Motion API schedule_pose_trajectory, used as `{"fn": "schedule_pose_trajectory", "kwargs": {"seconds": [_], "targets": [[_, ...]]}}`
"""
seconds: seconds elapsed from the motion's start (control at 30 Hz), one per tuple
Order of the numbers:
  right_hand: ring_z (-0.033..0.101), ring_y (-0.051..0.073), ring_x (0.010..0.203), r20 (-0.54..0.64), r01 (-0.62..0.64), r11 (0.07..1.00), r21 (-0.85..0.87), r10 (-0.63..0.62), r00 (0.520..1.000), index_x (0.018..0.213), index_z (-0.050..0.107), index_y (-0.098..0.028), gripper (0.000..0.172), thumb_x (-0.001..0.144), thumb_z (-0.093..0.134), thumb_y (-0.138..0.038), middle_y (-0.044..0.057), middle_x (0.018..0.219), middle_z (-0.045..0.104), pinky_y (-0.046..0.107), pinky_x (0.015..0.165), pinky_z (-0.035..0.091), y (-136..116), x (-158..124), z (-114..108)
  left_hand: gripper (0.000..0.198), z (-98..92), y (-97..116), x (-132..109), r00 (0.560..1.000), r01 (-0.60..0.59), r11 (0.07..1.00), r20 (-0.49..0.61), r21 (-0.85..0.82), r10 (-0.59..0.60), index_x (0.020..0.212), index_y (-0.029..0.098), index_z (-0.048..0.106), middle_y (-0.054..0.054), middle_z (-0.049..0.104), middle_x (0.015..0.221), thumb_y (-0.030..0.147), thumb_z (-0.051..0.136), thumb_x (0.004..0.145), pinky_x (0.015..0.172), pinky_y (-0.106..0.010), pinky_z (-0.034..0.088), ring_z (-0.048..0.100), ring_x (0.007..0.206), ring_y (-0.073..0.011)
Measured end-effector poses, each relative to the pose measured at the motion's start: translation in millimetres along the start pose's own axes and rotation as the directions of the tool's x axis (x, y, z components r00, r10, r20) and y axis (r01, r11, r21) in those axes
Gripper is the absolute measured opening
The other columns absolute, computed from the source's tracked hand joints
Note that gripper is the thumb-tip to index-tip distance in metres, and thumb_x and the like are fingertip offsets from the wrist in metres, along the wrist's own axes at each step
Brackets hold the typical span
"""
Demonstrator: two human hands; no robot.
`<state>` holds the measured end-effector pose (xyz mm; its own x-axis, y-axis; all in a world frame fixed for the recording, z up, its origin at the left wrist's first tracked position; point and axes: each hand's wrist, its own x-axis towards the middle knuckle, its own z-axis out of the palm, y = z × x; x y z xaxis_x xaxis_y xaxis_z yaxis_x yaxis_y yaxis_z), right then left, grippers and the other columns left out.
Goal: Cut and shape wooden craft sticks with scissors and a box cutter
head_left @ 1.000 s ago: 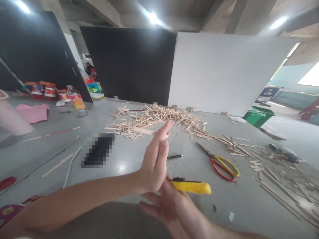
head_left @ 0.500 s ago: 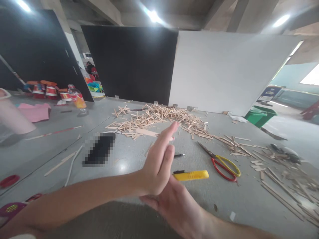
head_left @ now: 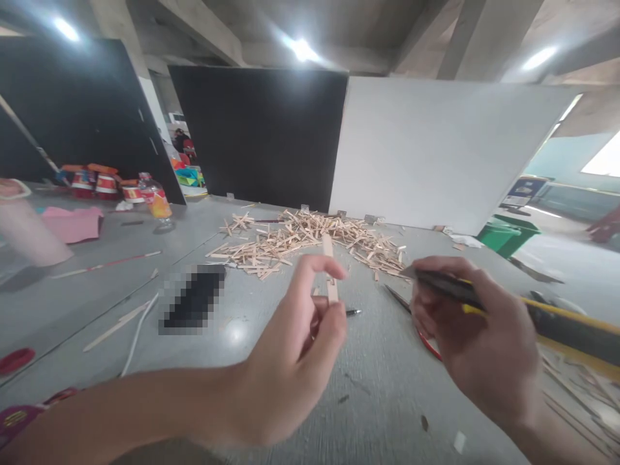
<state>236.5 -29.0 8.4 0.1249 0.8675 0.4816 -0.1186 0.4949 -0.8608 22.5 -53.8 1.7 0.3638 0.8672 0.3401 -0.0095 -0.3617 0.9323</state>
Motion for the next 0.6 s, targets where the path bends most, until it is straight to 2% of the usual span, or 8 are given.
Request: {"fn": "schedule_pose_trajectory", "kwargs": {"seconds": [0.03, 0.1, 0.17, 0.23, 0.37, 0.47, 0.6], "targets": [[0.051, 0.012, 0.048, 0.021, 0.048, 0.989, -0.143, -0.045, 0.999, 0.1, 0.076, -0.025, 0.028, 0.103, 0.055, -0.042, -0.003, 0.057, 0.058, 0.021, 0.042, 0.041, -5.0, -4.4, -2.3, 0.022, 2.2, 1.3, -3.0, 1.0, 0.012, 1.0, -0.014, -0.015, -0.013, 0.135, 0.037, 0.034, 0.01, 0.033, 0.061, 0.038, 0.038, 0.114, 0.044, -0.023, 0.025, 0.027, 0.05, -0.0119], [0.053, 0.012, 0.046, 0.092, 0.127, 0.92, -0.37, -0.1, 0.991, 0.106, 0.074, -0.027, 0.021, 0.104, 0.057, -0.04, -0.004, 0.053, 0.06, 0.019, 0.041, 0.041, -14.0, -15.5, -3.9, 0.044, 6.3, 3.1, -6.8, 0.999, 0.03, 0.999, -0.021, -0.026, -0.03, 0.151, 0.041, 0.015, 0.011, 0.039, 0.06, 0.039, 0.039, 0.114, 0.045, -0.022, 0.029, 0.033, 0.05, -0.0122], [0.056, 0.011, 0.044, 0.127, 0.17, 0.871, -0.461, -0.124, 0.984, 0.104, 0.069, -0.031, 0.011, 0.101, 0.063, -0.04, -0.005, 0.056, 0.065, 0.018, 0.039, 0.043, -21.0, -27.6, -1.3, 0.062, 8.7, 4.5, -8.4, 0.998, 0.06, 0.998, 0.01, -0.035, -0.06, 0.158, 0.043, -0.004, 0.009, 0.05, 0.063, 0.041, 0.04, 0.114, 0.05, -0.022, 0.037, 0.042, 0.054, -0.0126], [0.058, 0.011, 0.043, 0.116, 0.191, 0.844, -0.501, -0.154, 0.981, 0.096, 0.067, -0.033, 0.005, 0.097, 0.067, -0.038, -0.007, 0.057, 0.067, 0.017, 0.039, 0.046, -25.5, -38.1, 4.4, 0.069, 8.6, 5.8, -8.8, 0.991, 0.115, 0.993, 0.077, -0.024, -0.113, 0.16, 0.043, -0.011, 0.007, 0.056, 0.069, 0.044, 0.039, 0.113, 0.056, -0.024, 0.045, 0.049, 0.059, -0.0128], [0.056, 0.012, 0.041, 0.098, 0.26, 0.799, -0.543, -0.247, 0.964, 0.091, 0.069, -0.035, 0.003, 0.093, 0.067, -0.036, -0.006, 0.058, 0.067, 0.022, 0.04, 0.048, -27.9, -47.4, 14.2, 0.06, 4.0, 9.1, -7.9, 0.951, 0.187, 0.98, 0.236, 0.067, -0.198, 0.162, 0.037, 0.004, 0.005, 0.058, 0.073, 0.048, 0.036, 0.113, 0.057, -0.022, 0.046, 0.053, 0.062, -0.0123], [0.059, 0.016, 0.042, 0.098, 0.257, 0.799, -0.543, -0.244, 0.965, 0.092, 0.07, -0.036, 0.003, 0.093, 0.068, -0.037, -0.004, 0.06, 0.068, 0.027, 0.04, 0.05, -26.7, -45.9, 15.2, 0.054, 1.7, 11.2, -6.5, 0.951, 0.153, 0.985, 0.256, 0.084, -0.17, 0.159, 0.034, 0.011, 0.005, 0.057, 0.073, 0.046, 0.036, 0.113, 0.056, -0.021, 0.045, 0.052, 0.063, -0.0119], [0.057, 0.017, 0.038, 0.115, 0.244, 0.827, -0.506, -0.216, 0.97, 0.092, 0.07, -0.038, 0.004, 0.094, 0.068, -0.036, -0.006, 0.054, 0.066, 0.027, 0.038, 0.051, -24.8, -42.3, 13.8, 0.05, 2.9, 12.0, -5.2, 0.956, 0.103, 0.99, 0.263, 0.098, -0.126, 0.156, 0.033, 0.016, 0.005, 0.056, 0.074, 0.041, 0.041, 0.113, 0.058, -0.022, 0.045, 0.052, 0.064, -0.0127]]}}
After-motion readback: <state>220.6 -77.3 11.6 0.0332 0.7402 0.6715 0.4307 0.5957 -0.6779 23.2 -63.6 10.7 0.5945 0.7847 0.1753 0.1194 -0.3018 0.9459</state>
